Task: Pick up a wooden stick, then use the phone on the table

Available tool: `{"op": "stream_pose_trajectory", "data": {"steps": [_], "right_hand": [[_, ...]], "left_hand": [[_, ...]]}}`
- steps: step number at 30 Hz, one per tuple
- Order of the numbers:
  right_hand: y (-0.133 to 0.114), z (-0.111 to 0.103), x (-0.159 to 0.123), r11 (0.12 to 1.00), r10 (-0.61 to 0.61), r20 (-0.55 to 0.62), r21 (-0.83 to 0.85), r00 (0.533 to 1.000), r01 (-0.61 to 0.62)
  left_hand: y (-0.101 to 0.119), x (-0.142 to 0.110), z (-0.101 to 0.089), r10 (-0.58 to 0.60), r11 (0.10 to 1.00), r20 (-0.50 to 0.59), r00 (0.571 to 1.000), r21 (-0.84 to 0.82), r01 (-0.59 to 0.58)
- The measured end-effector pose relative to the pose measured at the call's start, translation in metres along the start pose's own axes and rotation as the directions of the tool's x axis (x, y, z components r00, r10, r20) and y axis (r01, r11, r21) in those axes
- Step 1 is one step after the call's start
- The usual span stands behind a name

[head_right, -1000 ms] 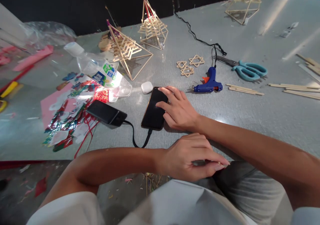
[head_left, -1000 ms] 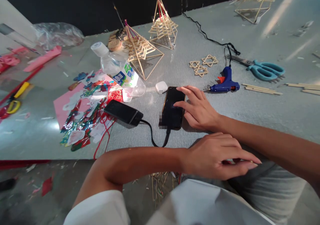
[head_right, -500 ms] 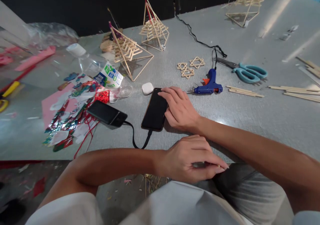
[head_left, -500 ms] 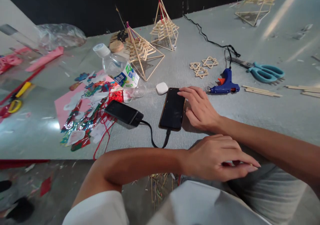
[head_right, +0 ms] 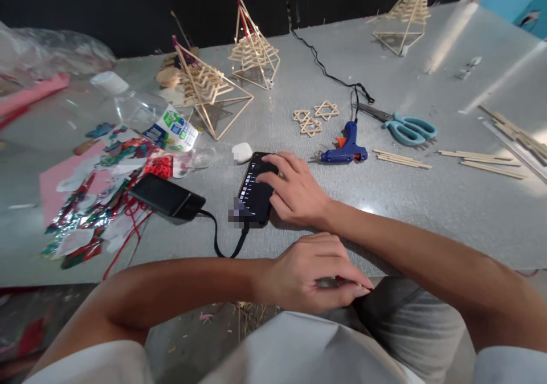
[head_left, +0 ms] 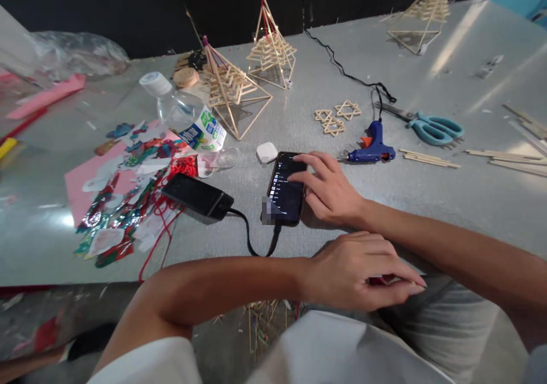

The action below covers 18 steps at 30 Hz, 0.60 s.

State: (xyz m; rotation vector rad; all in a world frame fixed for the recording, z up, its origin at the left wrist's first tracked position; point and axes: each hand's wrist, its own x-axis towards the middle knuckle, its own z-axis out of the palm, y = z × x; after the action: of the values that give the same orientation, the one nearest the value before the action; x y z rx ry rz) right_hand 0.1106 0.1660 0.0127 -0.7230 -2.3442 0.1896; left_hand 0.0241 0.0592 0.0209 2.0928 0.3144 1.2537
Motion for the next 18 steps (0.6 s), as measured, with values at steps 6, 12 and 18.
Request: {"op": "stream_pose_trajectory", "data": {"steps": [6,12,18], "right_hand": [[-0.003,0.002,0.001,0.994,-0.107,0.086,-0.024,0.990,0.110],[0.005,0.008,0.014,0.991,0.103,0.049,-0.095,0.994,-0.098],[0.005,0.014,0.019,0.986,0.120,0.130,-0.128,0.984,-0.103]], "left_hand": [[-0.002,-0.002,0.002,-0.052,0.999,0.057,0.997,-0.004,0.053],[0.000,0.003,0.000,-0.028,1.000,0.047,0.999,-0.009,0.029],[0.000,0.003,-0.001,-0.015,0.999,0.074,0.997,-0.034,0.017]]}}
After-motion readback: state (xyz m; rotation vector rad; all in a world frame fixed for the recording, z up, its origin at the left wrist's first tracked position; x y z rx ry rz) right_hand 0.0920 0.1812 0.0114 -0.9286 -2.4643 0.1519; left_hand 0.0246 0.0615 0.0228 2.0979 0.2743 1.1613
